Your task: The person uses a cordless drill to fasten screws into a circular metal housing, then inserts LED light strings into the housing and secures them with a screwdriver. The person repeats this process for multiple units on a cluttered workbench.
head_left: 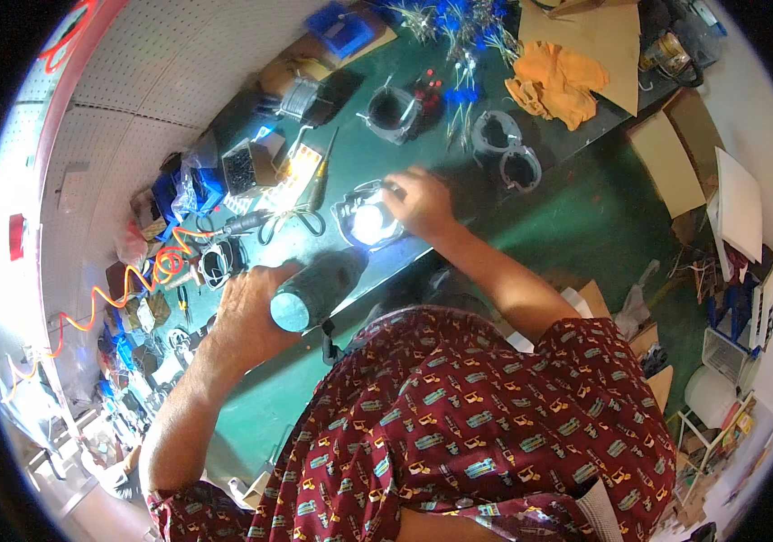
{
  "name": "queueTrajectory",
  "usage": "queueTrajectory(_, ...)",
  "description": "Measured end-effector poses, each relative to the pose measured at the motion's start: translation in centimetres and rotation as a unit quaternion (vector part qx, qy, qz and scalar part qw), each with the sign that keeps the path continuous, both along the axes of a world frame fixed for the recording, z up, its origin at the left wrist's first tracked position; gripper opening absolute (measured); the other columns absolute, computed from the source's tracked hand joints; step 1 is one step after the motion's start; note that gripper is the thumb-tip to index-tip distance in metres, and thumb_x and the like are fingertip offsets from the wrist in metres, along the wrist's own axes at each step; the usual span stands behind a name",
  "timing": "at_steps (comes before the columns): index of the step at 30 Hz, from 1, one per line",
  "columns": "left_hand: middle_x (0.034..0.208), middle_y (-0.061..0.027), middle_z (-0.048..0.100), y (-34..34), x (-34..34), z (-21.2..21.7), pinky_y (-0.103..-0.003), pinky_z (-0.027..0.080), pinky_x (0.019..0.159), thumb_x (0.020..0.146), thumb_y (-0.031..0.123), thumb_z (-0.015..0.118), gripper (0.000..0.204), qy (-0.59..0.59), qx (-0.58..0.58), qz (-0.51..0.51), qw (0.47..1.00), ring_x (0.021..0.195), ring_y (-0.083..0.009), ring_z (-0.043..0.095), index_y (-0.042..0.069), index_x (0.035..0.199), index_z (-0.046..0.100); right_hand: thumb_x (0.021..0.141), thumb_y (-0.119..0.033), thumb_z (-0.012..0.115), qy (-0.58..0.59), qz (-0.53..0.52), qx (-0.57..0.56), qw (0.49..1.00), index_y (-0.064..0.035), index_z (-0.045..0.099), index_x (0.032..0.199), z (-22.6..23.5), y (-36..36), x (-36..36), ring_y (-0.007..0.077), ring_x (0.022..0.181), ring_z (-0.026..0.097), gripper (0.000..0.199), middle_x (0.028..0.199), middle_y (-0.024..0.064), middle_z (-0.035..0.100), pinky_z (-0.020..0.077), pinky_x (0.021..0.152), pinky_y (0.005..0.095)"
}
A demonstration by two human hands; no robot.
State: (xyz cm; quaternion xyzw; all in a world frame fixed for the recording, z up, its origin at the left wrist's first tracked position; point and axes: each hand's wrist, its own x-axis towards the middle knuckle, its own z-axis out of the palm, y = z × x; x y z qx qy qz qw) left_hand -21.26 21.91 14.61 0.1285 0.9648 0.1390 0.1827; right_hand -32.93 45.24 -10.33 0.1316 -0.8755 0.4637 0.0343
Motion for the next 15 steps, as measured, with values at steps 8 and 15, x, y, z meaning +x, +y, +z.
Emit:
queueTrajectory(8,0.111,-0.0148,0.064,2.3,-1.4,2.0,-0.044,0.047,0.094,0.069,0.020,0.089,0.068,-0.083,-0.032,0.026,0.996,0.104,-0.0346,0.063,0.008,0.130,0.060,0.083,-0.029,0.073,-0.004,-0.010,-0.018,1.000,-0.0071,0.074,0.098,0.5,-0.2,0.3,0.0358,0.079,0.068,0.027,0.092,0.0162,0.066,0.0537,0.066,0.0453)
queueTrajectory(15,0.116,-0.0157,0.066,0.8,0.8,0.0,-0.045,0.050,0.088,0.071,0.018,0.089,0.065,0.000,0.013,0.049,0.999,0.104,-0.0337,0.065,0.005,0.126,0.058,0.085,-0.030,0.073,-0.004,0.005,-0.023,1.000,-0.0065,0.072,0.098,1.2,-0.5,0.6,0.0360,0.079,0.067,0.027,0.090,0.0160,0.065,0.0535,0.065,0.0447)
